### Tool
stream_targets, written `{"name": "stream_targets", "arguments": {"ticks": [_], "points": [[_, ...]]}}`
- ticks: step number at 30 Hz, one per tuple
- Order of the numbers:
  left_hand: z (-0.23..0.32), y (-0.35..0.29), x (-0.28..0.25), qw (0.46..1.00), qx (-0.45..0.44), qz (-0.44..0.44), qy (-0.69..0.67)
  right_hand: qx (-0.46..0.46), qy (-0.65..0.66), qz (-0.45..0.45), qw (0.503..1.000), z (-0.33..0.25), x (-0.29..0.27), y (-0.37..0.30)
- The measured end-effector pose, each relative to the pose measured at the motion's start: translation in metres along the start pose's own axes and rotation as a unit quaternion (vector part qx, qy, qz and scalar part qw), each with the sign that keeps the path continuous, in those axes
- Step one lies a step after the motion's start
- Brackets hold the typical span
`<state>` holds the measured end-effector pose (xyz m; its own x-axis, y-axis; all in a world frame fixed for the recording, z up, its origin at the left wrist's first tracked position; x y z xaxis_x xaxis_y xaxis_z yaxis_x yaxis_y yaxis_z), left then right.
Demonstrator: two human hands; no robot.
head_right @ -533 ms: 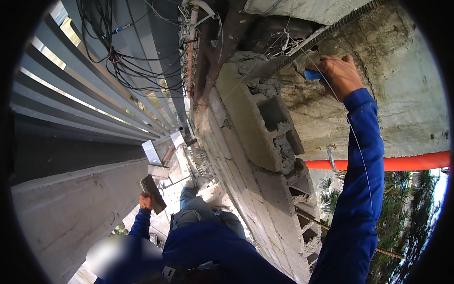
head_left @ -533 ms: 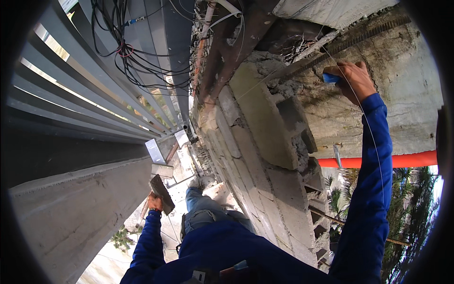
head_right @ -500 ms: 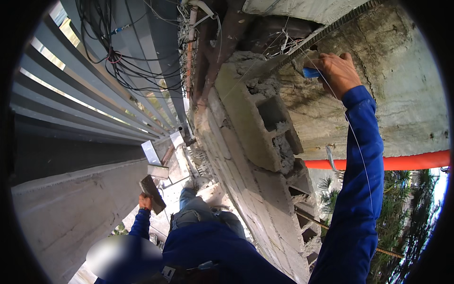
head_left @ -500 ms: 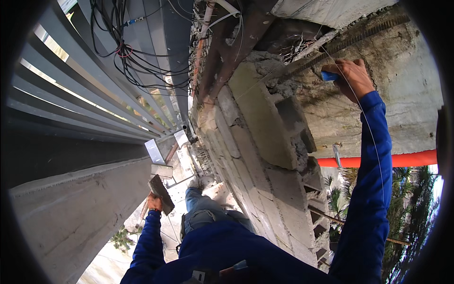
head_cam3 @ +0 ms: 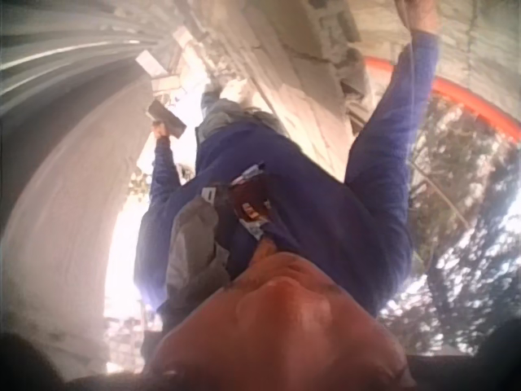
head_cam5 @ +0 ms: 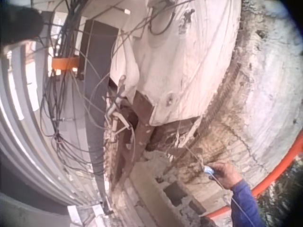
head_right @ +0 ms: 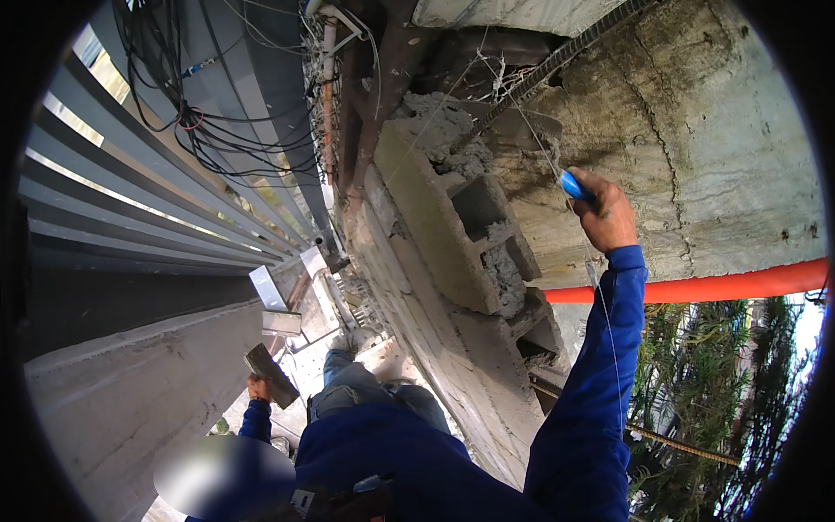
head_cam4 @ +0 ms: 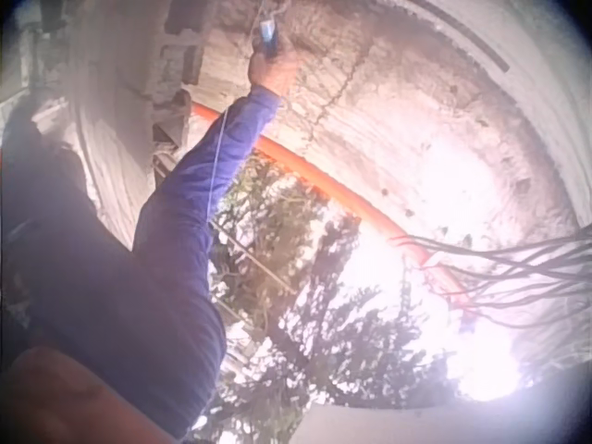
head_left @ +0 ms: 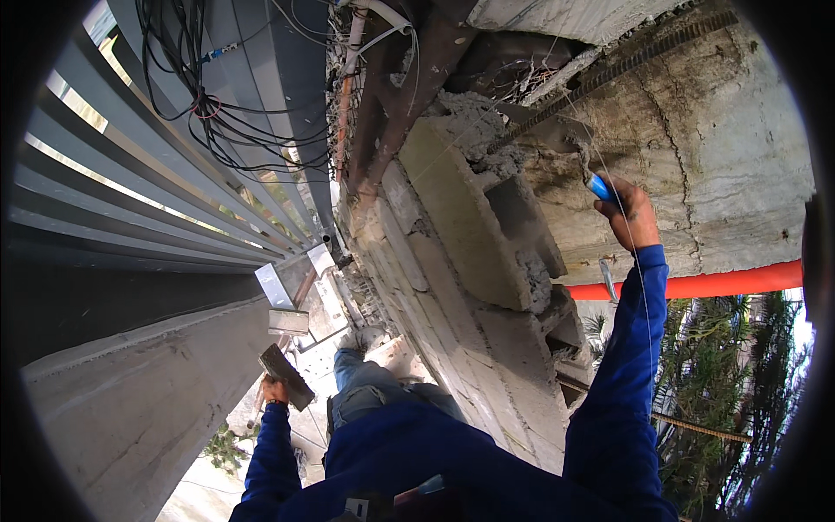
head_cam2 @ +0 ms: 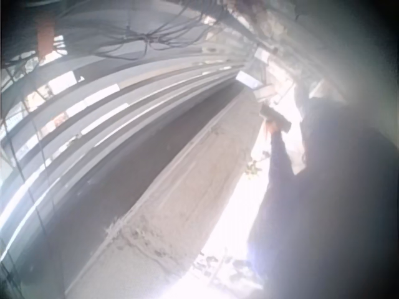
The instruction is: The person scoops wet cement from a bucket and applies it to a vertical concrete wall using a trowel and a smaller hand tool. They repeatedly smooth the surface and fill gaps between blocks while standing on scaffolding.
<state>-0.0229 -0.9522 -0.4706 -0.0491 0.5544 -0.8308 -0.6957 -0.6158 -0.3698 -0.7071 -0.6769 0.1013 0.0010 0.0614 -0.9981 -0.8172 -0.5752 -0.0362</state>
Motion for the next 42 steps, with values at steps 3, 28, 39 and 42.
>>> {"name": "stream_targets", "arguments": {"ticks": [3,28,39,42], "points": [[-0.014,-0.003,0.013,0.995,0.051,0.0,0.083,0.005,0.05,-0.05,0.997,0.035,0.02,-0.023],[-0.006,0.012,-0.015,0.996,-0.027,-0.016,-0.079,-0.002,-0.072,0.02,0.997,-0.037,-0.019,0.019],[-0.007,0.027,0.023,0.964,-0.152,-0.014,-0.22,-0.014,-0.18,0.01,0.983,-0.066,-0.012,0.039],[0.012,0.043,0.0,0.955,-0.143,0.032,-0.258,-0.035,-0.174,0.011,0.984,-0.059,-0.018,0.023]]}}
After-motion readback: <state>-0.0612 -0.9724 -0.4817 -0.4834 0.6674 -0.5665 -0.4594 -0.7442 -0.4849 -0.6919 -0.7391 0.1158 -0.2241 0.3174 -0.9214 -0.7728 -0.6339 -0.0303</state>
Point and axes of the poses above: each hand's wrist, its own y-axis towards the middle knuckle, its own x-axis out of the palm, z = x × y, the point moved 5 cm from there along y, towards the middle knuckle, and after that the axes turned 10 degrees about -y, right-handed, at the moved point
